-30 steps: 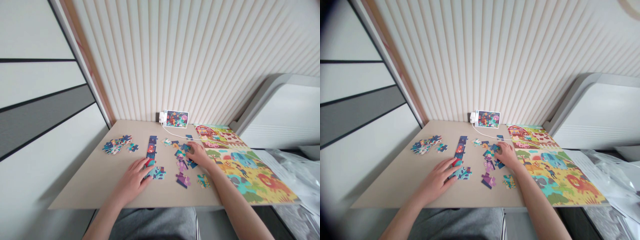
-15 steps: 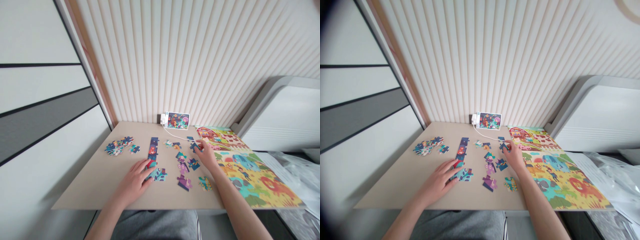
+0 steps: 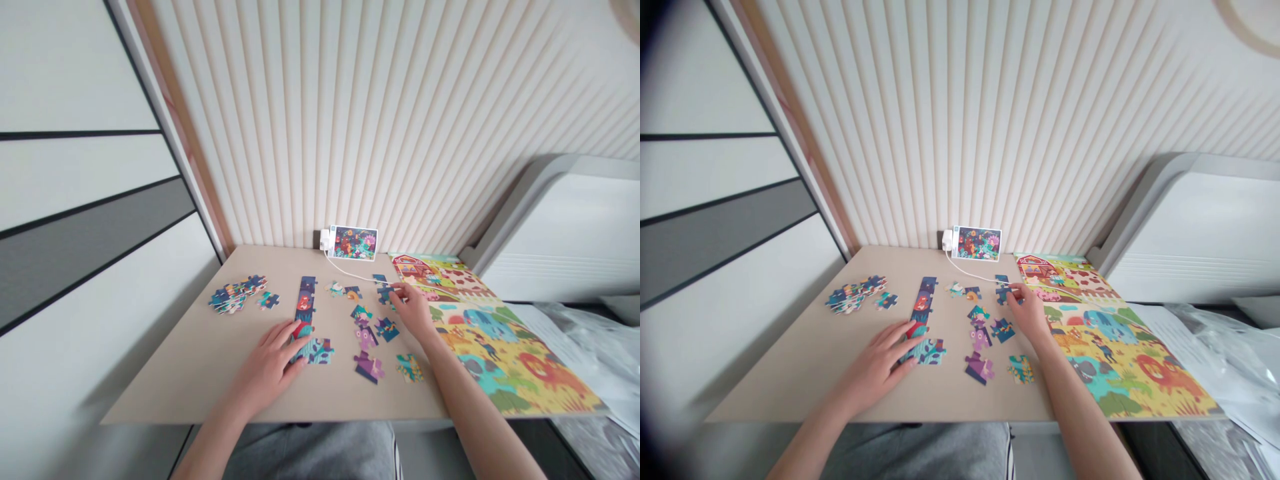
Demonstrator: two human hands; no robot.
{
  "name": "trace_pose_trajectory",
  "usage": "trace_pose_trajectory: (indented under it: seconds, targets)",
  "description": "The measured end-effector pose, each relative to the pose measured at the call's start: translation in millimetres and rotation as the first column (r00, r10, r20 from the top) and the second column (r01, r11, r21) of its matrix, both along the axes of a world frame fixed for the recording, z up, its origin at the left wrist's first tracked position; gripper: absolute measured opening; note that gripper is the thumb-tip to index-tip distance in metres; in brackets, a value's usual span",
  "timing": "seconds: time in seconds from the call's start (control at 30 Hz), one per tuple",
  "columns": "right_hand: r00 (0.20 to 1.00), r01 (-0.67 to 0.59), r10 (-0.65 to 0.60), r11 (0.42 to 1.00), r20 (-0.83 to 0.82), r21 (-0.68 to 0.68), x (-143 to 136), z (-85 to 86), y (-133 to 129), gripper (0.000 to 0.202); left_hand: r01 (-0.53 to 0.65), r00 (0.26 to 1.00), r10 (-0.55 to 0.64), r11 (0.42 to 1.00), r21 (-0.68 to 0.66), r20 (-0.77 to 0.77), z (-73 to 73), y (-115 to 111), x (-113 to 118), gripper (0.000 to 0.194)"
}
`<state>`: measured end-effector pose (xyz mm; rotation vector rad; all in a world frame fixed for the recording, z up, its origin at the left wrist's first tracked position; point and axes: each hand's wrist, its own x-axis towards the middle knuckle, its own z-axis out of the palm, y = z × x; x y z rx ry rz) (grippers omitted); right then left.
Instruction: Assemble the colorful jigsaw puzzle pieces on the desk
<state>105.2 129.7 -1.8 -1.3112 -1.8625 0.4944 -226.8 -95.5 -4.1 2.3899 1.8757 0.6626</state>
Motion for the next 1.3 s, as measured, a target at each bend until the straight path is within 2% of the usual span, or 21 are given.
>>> trace_pose_trajectory:
  seconds: [0.23, 0.63, 0.8, 1.0, 1.3]
  targets:
    - [0.995, -0.006, 0.003, 1.000, -0.095, -0.028, 1.0, 4.5, -1.3, 0.034, -0.008, 0.999, 0.007, 0.999, -0.031, -0.047, -2.6, 0.5, -1.4, 0.042]
    - [0.999, -0.005, 0.003, 0.999, -0.043, -0.035, 1.1, 8.1, -5.4, 0.030, -0.011, 0.999, 0.010, 1.000, -0.025, -0.041, -4.1, 0.2, -3.3, 0.044]
    - [0.985, -0.036, 0.021, 0.996, -0.171, -0.086, 2.3, 9.8, -3.9, 0.036, -0.004, 0.999, 0.004, 1.000, -0.009, -0.053, -6.8, 1.4, -4.4, 0.045]
    - [0.896, -0.082, -0.005, 0.981, -0.445, -0.176, 7.8, 23.3, -4.5, 0.046, 0.008, 0.998, -0.007, 1.000, 0.020, -0.063, -8.6, 2.3, -5.6, 0.045]
    - [0.872, -0.065, -0.048, 0.975, -0.486, -0.213, 9.7, 29.7, -3.5, 0.048, 0.007, 0.993, -0.005, 1.000, 0.017, -0.116, -13.3, 3.7, -8.6, 0.047]
